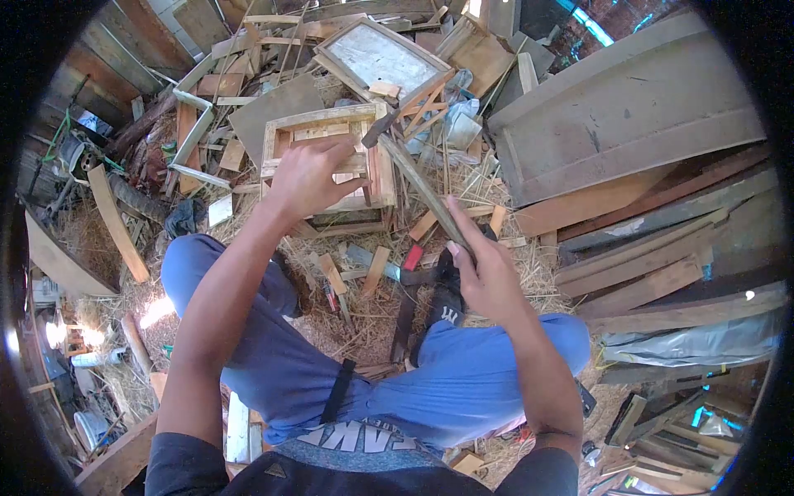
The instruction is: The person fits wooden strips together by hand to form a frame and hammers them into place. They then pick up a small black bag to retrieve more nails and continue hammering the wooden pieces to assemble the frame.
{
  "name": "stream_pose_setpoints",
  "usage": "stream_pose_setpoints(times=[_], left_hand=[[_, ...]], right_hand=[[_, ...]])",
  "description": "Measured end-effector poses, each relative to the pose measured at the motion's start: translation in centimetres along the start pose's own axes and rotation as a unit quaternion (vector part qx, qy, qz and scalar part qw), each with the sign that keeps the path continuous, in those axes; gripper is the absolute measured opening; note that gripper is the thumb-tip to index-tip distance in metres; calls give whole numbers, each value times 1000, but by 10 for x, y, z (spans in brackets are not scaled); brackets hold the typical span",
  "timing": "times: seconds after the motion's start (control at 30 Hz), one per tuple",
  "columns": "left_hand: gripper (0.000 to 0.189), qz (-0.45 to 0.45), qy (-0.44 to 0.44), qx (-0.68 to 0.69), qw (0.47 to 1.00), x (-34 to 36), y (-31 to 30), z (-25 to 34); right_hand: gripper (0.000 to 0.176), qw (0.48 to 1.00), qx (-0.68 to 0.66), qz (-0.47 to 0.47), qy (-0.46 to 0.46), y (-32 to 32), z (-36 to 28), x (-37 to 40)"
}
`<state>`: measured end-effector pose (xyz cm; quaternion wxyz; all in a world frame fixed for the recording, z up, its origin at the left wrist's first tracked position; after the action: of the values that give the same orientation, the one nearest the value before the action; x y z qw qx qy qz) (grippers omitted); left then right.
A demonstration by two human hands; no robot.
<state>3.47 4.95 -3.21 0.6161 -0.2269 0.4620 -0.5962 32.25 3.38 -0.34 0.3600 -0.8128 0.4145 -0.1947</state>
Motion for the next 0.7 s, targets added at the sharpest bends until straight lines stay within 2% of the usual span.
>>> stream_pose_setpoints(times=[0.03,0.17,0.23,0.37,0.47,0.57,0.63,0.67,0.7], left_hand=[[45,0,0,-2,1000,1,1,0],[44,8,10,4,1000,3,2,-1],[44,11,8,-1,1000,3,4,-2],[45,9,3,3,1000,4,5,-3],[46,-3,-9,0,1000,4,2,0],[46,-17,-21,-5,1000,3,2,1],[46,-12,-14,-1,1000,3,2,2],[46,-8,-9,3,1000,3,1,1],[46,-8,-9,2,1000,3,2,0]], right_hand=[[64,998,-2,-49,44,3,2,1],[62,998,0,-45,39,6,4,1],[61,999,17,27,-25,2,2,2],[60,998,36,29,-42,-4,-5,1],[54,997,73,-1,-37,-7,-9,1],[52,997,43,38,-42,-13,-13,0],[58,993,108,-4,-40,-12,-7,-2],[58,993,108,-2,-41,-10,-6,-2],[58,993,89,40,-61,-12,-7,-2]])
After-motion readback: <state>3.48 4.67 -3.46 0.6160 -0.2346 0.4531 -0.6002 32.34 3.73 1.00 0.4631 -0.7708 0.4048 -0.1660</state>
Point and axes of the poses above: each hand's wrist, its own x-axis away from the middle knuckle, its own y-axis out of the palm, z = x × y, the point moved 4 cm from there along -x, towards the middle knuckle, and after that the axes turned 12 degrees about x, right-handed, at the moved point
